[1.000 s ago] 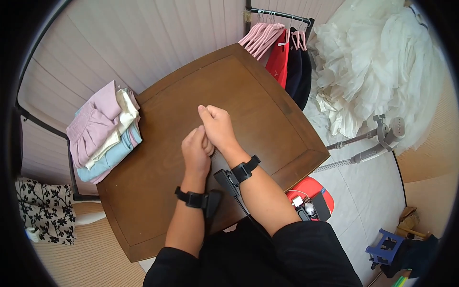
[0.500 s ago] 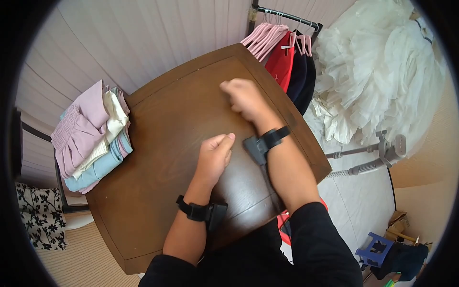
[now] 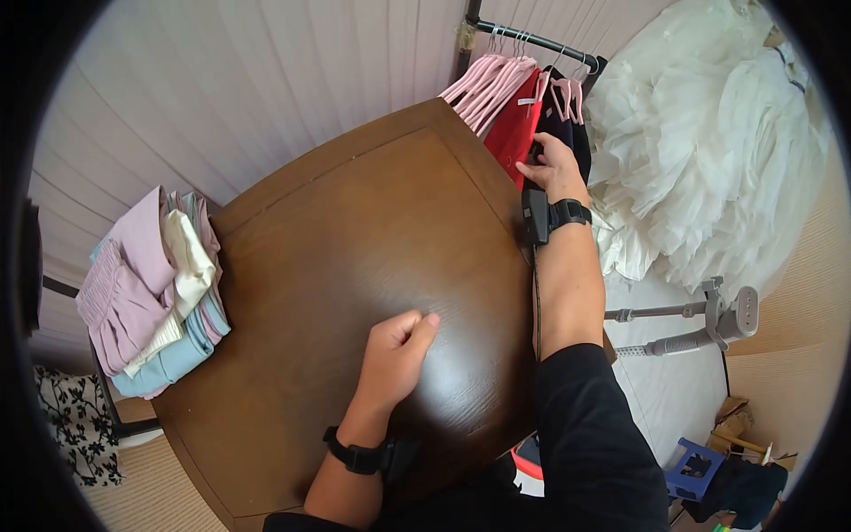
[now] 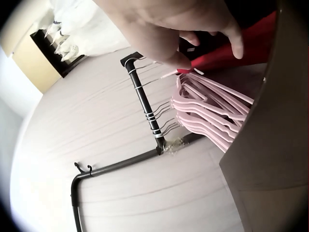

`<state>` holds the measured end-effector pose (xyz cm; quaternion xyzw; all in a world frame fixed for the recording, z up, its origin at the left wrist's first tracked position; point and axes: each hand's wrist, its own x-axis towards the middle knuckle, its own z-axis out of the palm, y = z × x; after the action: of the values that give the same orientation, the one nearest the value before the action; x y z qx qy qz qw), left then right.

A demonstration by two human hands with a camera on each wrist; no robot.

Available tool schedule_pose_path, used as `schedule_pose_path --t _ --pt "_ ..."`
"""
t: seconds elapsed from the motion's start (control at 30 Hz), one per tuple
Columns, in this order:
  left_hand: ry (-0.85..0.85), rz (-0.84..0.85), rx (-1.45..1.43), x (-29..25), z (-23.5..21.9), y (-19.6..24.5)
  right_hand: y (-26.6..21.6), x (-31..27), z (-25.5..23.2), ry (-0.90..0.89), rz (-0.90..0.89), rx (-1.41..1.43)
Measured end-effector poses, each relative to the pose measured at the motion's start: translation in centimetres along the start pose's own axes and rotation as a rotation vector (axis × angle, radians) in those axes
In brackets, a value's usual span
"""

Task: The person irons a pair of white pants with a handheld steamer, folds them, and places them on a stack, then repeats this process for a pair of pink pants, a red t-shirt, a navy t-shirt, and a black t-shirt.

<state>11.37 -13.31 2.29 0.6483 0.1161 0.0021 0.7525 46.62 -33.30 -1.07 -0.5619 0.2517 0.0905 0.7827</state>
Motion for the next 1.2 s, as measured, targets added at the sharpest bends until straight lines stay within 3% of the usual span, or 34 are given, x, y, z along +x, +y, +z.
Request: schedule_pose_path --t 0.1,0.2,0.3,0.43,0.5,0.6,0.63,0.77,1.0,1.1,1.2 --pt "-0.002 -0.011 0.031 -0.2 0.0 -0.1 0.4 0.2 0.4 0.037 0.034 -0.139" --pt "0.007 -0.021 0.028 -0.2 0.1 -0.1 1.1 0.9 1.5 0.048 -0.056 -0.51" --pt "0.009 -0.011 0.044 -0.2 0.1 -0.1 0.8 2.3 0.7 -0.058 -0.026 -0.544" --pt "0.008 -0.005 0.064 -0.3 0.3 0.1 0.2 1.0 1.0 -0.027 -0.121 -0.406" --pt "0.009 0.0 0.077 -0.4 0.3 -0.1 0.9 2.7 0.5 -0.176 -0.365 -0.103" --pt "0.016 0.017 0.094 -0.4 0.2 -0.2 1.1 3.7 0.0 -0.001 -0.583 -0.258" --pt "0.014 0.03 0.097 -0.3 0.2 -0.2 0.9 2.9 0.3 0.103 -0.707 -0.381" --pt "0.014 0.037 0.079 -0.2 0.1 -0.3 -0.2 0.1 0.5 0.199 -0.808 -0.502" --pt "-0.011 0.05 0.034 0.1 -0.1 -0.6 -4.1 -7.7 -2.0 0.079 -0.829 -0.488" --pt "-0.016 0.066 0.028 0.2 0.1 -1.0 -5.3 -15.1 -3.5 0.159 -0.976 -0.699" --pt "-0.022 0.102 0.041 0.4 -0.1 -1.2 -6.1 -22.1 -5.3 0.124 -1.141 -0.734"
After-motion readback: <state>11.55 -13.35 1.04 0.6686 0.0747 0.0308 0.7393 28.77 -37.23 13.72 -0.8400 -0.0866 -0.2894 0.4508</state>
